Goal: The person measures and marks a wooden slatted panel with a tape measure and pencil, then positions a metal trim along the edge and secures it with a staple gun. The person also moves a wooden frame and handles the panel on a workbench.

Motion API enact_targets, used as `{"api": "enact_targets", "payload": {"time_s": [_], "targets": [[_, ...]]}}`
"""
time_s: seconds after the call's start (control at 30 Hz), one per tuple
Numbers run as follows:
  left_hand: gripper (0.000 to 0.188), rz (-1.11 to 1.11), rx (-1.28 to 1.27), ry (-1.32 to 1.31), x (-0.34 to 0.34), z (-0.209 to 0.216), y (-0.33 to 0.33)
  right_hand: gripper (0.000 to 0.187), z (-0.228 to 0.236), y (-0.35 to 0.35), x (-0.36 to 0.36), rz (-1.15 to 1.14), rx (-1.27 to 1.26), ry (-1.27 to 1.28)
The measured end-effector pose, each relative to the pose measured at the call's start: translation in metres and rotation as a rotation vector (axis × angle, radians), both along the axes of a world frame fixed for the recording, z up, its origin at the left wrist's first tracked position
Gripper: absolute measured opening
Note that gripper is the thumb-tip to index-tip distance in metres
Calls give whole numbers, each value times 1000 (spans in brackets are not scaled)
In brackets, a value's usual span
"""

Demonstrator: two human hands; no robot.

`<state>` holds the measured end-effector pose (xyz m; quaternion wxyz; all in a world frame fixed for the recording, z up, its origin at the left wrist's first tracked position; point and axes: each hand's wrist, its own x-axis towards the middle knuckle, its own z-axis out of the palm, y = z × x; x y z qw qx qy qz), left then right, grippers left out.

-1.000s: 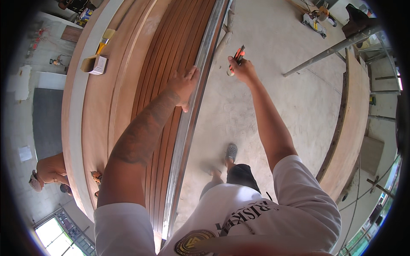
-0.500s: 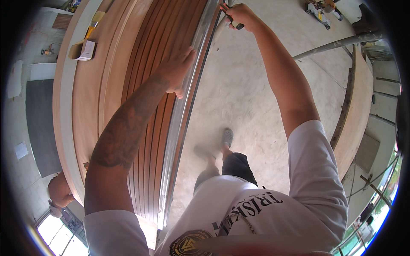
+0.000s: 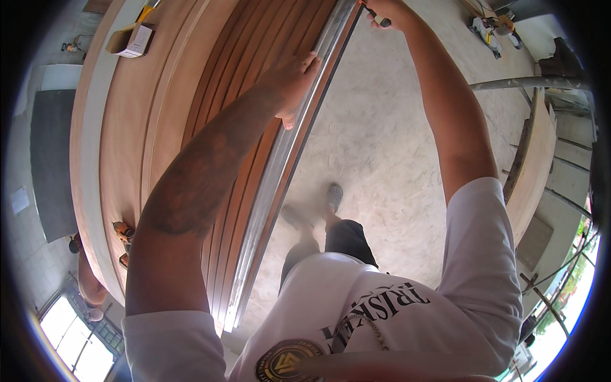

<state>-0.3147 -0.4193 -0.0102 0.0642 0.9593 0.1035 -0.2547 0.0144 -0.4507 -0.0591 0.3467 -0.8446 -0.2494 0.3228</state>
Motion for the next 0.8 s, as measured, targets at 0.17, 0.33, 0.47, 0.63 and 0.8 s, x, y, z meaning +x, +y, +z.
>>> {"api": "enact_targets", "payload": {"time_s": [0.17, 0.33, 0.47, 0.63, 0.8], "targets": [[145, -10, 13, -49, -2, -9, -1, 28, -5, 18, 0, 106, -126, -96], [145, -26, 48, -65, -2, -13, 1, 30, 4, 21, -18, 221, -144, -170], [145, -24, 80, -62, -3, -11, -2, 30, 16, 11, -44, 145, -223, -178], [145, -17, 66, -69, -2, -12, -1, 28, 15, 0, -55, 141, -173, -113], [145, 9, 67, -107, -5, -19, -2, 28, 11, 0, -48, 71, -192, -15]]}}
